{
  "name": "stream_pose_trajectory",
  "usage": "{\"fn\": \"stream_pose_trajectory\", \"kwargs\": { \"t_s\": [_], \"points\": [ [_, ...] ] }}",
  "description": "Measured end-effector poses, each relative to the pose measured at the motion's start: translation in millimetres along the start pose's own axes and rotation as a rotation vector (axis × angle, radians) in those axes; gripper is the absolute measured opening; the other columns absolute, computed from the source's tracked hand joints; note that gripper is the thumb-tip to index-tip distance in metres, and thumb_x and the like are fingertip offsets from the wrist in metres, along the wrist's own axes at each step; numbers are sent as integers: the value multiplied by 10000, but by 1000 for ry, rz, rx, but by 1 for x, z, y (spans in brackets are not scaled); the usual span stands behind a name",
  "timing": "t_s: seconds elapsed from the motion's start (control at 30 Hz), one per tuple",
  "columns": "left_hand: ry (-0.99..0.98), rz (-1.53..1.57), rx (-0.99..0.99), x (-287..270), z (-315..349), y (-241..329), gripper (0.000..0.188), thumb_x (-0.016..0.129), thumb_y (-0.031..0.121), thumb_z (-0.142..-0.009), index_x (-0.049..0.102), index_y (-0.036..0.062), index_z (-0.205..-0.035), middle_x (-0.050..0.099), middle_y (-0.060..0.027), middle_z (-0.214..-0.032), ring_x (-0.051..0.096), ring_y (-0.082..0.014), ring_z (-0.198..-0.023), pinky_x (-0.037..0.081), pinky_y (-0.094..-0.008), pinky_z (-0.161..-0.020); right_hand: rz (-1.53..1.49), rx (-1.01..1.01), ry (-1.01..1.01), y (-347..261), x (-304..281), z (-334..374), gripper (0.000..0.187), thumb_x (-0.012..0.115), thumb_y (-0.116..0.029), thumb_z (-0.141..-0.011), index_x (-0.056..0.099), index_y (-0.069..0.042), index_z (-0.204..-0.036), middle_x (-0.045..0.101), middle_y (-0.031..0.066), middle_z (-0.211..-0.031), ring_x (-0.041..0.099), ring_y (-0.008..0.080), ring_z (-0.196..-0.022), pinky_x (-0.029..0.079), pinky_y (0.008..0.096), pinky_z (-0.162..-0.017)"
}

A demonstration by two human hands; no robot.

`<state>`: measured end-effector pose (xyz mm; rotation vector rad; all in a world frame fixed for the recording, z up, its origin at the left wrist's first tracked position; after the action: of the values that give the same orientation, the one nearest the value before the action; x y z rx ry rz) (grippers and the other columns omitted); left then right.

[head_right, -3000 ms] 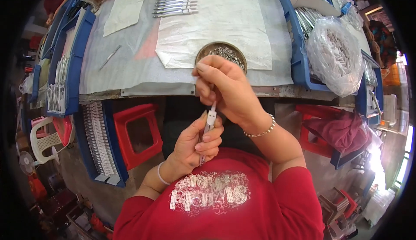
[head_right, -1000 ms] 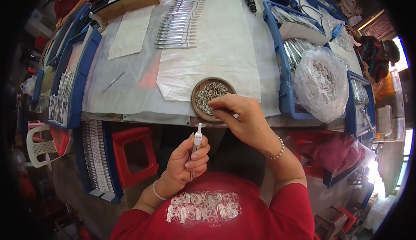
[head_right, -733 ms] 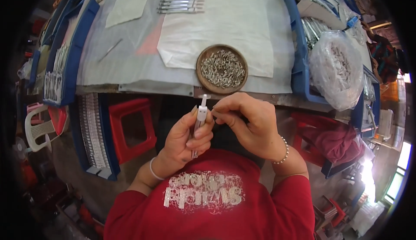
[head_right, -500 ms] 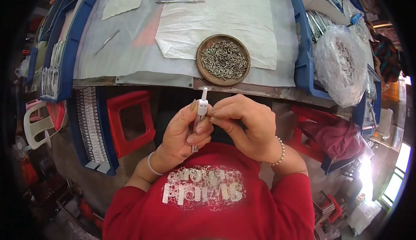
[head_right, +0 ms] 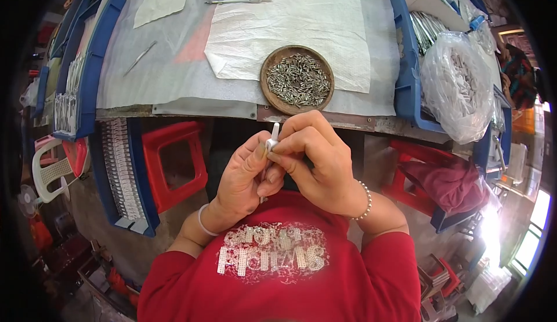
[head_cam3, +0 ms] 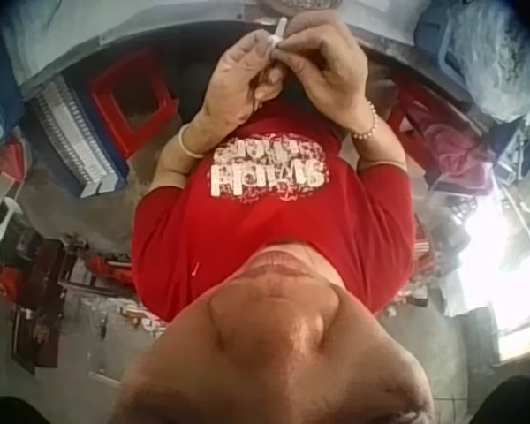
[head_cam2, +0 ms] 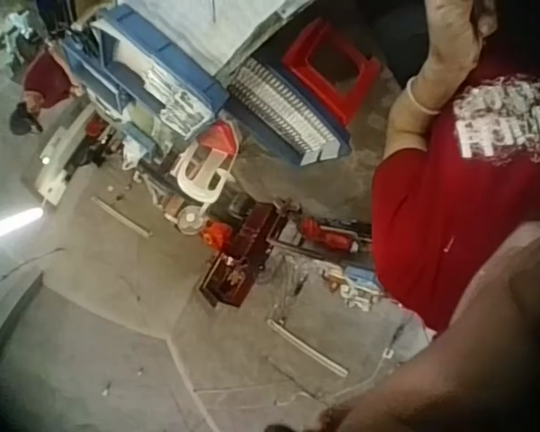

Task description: The recorder is assembling small hardware components, manually fitting springs and metal tips onto plastic barrels.

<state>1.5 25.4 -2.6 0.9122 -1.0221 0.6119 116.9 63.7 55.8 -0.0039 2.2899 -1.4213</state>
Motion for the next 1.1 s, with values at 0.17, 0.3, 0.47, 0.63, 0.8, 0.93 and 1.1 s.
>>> {"fn": "stream_pose_trajectory", "kwargs": {
  "t_s": [0.17,0.3,0.47,0.63,0.8,0.93,1.1],
  "points": [
    [-43,19,18,1,-1,-2,171,485,237,-945,519,70,-949,514,-26,-708,398,-40,-498,308,-149,-413,-731,418,-57,22,12,6,185,621,-25,-835,501,-21,-975,513,60,-1008,518,79,-848,451,209,-748],
    [-61,-7,-25,7,5,-5,211,502,232,-936,548,43,-1018,564,-42,-821,430,-41,-538,318,-151,-409,-801,539,-98,13,12,8,239,632,-90,-842,503,-1,-1022,544,58,-985,539,61,-795,460,209,-714],
    [-40,-5,-61,9,4,-10,286,488,255,-943,500,51,-1143,519,-13,-749,372,-37,-480,292,-153,-410,-577,415,-104,20,8,17,167,588,-91,-872,529,22,-980,563,33,-844,575,64,-692,467,191,-605],
    [-31,65,-113,5,6,-11,289,468,284,-950,526,29,-1074,487,-6,-672,348,-37,-459,285,-159,-412,-485,551,-210,23,-3,0,115,513,-61,-887,572,10,-956,577,31,-805,535,77,-691,438,204,-630],
    [-41,36,-134,8,8,-4,305,459,302,-952,540,10,-994,472,-12,-646,331,-40,-446,279,-165,-418,353,206,-69,45,-33,-45,153,582,-73,-820,580,-4,-956,561,111,-823,550,224,-720,443,313,-648],
    [-41,32,-128,5,11,-2,307,451,295,-956,540,3,-989,472,-18,-646,337,-43,-448,286,-172,-419,699,23,-190,51,-24,-57,175,600,-56,-768,572,-18,-936,552,138,-869,535,306,-815,425,369,-727],
    [-31,35,-133,5,9,1,307,449,291,-957,541,1,-991,471,-17,-645,334,-43,-446,284,-171,-417,826,28,-292,66,-16,-60,91,576,-71,-765,541,-27,-837,525,132,-806,518,321,-787,401,400,-704]
  ]
}}
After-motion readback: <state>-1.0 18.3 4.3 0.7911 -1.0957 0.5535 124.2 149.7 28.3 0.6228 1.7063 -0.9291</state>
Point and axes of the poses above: each hand's wrist, its own z-axis away from the middle knuckle, its own x-axis out of the palm, y = z × x, the point moved 4 cm from there along -z, towards the middle knuckle
